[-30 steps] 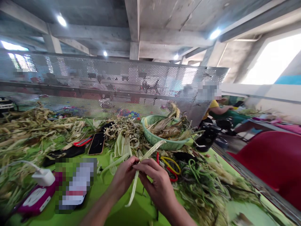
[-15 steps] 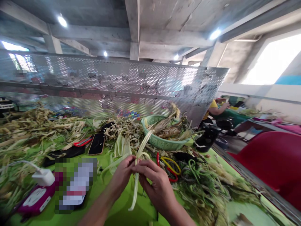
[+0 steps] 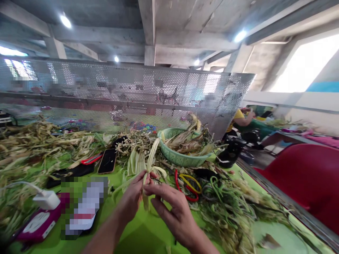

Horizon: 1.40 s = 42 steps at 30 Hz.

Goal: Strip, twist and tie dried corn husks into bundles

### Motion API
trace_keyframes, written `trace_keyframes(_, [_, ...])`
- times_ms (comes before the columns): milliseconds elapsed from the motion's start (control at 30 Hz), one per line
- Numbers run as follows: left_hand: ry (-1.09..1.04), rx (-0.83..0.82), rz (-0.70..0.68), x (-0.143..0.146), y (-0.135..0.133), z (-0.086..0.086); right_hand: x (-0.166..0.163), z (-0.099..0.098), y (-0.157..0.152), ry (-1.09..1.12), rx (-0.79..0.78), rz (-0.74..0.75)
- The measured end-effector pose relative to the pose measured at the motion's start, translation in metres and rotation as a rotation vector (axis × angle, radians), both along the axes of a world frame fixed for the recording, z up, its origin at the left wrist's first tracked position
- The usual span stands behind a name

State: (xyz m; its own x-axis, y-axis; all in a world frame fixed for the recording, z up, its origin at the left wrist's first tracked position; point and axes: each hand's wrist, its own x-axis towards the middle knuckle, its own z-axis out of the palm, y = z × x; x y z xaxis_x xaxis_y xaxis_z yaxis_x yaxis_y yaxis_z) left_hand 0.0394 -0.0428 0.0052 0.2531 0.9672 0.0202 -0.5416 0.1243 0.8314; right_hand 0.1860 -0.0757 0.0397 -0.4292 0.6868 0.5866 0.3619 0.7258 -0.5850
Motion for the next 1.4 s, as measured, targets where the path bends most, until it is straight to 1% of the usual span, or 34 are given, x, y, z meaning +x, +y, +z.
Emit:
trace_keyframes(67, [-0.051, -0.021, -0.027, 0.001, 0.001, -0.002, 0.003, -0.003, 0.004, 0.105, -0.018, -0.117])
trace_keyframes(167, [-0.086, 0.007, -0.094, 0.002, 0.001, -0.004, 0.007, -0.012, 0.016, 0.240, -0.024, -0.337])
trace_keyframes(233, [-0.036, 0.026, -0.139, 0.002, 0.000, -0.005, 0.009, -0.018, 0.024, 0.292, -0.127, -0.380])
trace_keyframes(300, [0.027, 0.050, -0.148, 0.001, 0.001, -0.006, 0.010, -0.024, 0.030, 0.324, -0.242, -0.350])
trace_keyframes(333, [0.064, 0.070, -0.131, 0.001, 0.001, -0.006, 0.010, -0.026, 0.032, 0.329, -0.266, -0.337])
trace_keyframes(400, [0.149, 0.093, -0.051, 0.000, 0.002, -0.006, 0.010, -0.028, 0.033, 0.305, -0.243, -0.343])
trace_keyframes(467, [0.213, 0.078, 0.050, 0.000, 0.004, -0.008, 0.009, -0.027, 0.031, 0.247, -0.204, -0.366])
trace_keyframes(533, [0.203, 0.052, 0.119, 0.001, 0.006, -0.010, 0.006, -0.025, 0.028, 0.190, -0.189, -0.370])
trace_keyframes(567, [0.173, 0.037, 0.128, 0.001, 0.007, -0.011, 0.004, -0.023, 0.026, 0.162, -0.194, -0.358])
trace_keyframes(633, [0.079, -0.006, 0.099, 0.002, 0.008, -0.013, 0.000, -0.021, 0.022, 0.106, -0.236, -0.306])
trace_keyframes(700, [-0.011, -0.052, 0.040, 0.002, 0.008, -0.013, -0.003, -0.019, 0.020, 0.075, -0.322, -0.223])
trace_keyframes(767, [-0.038, -0.053, -0.012, 0.001, 0.007, -0.012, -0.003, -0.018, 0.020, 0.106, -0.398, -0.164])
trace_keyframes(833, [0.049, 0.005, -0.020, -0.001, 0.006, -0.009, -0.001, -0.016, 0.021, 0.199, -0.427, -0.165])
trace_keyframes(900, [0.195, 0.101, -0.008, -0.003, 0.003, -0.004, 0.003, -0.014, 0.023, 0.316, -0.434, -0.184])
trace_keyframes(1000, [0.359, 0.227, -0.060, -0.003, 0.000, 0.001, 0.009, -0.013, 0.025, 0.446, -0.456, -0.190])
trace_keyframes(1100, [0.476, 0.266, -0.116, -0.001, -0.002, 0.002, 0.011, -0.015, 0.027, 0.493, -0.451, -0.232])
trace_keyframes(1167, [0.550, 0.269, -0.145, 0.000, -0.003, 0.002, 0.012, -0.017, 0.028, 0.480, -0.432, -0.264])
trace_keyframes(1233, [0.589, 0.282, -0.186, 0.001, -0.004, 0.003, 0.013, -0.017, 0.029, 0.448, -0.407, -0.285])
trace_keyframes(1300, [0.591, 0.331, -0.230, 0.001, -0.007, 0.006, 0.013, -0.017, 0.030, 0.419, -0.389, -0.295])
trace_keyframes(1367, [0.561, 0.393, -0.244, 0.000, -0.010, 0.009, 0.012, -0.016, 0.030, 0.425, -0.420, -0.282])
trace_keyframes(1400, [0.535, 0.395, -0.243, 0.000, -0.011, 0.011, 0.011, -0.016, 0.030, 0.438, -0.466, -0.258])
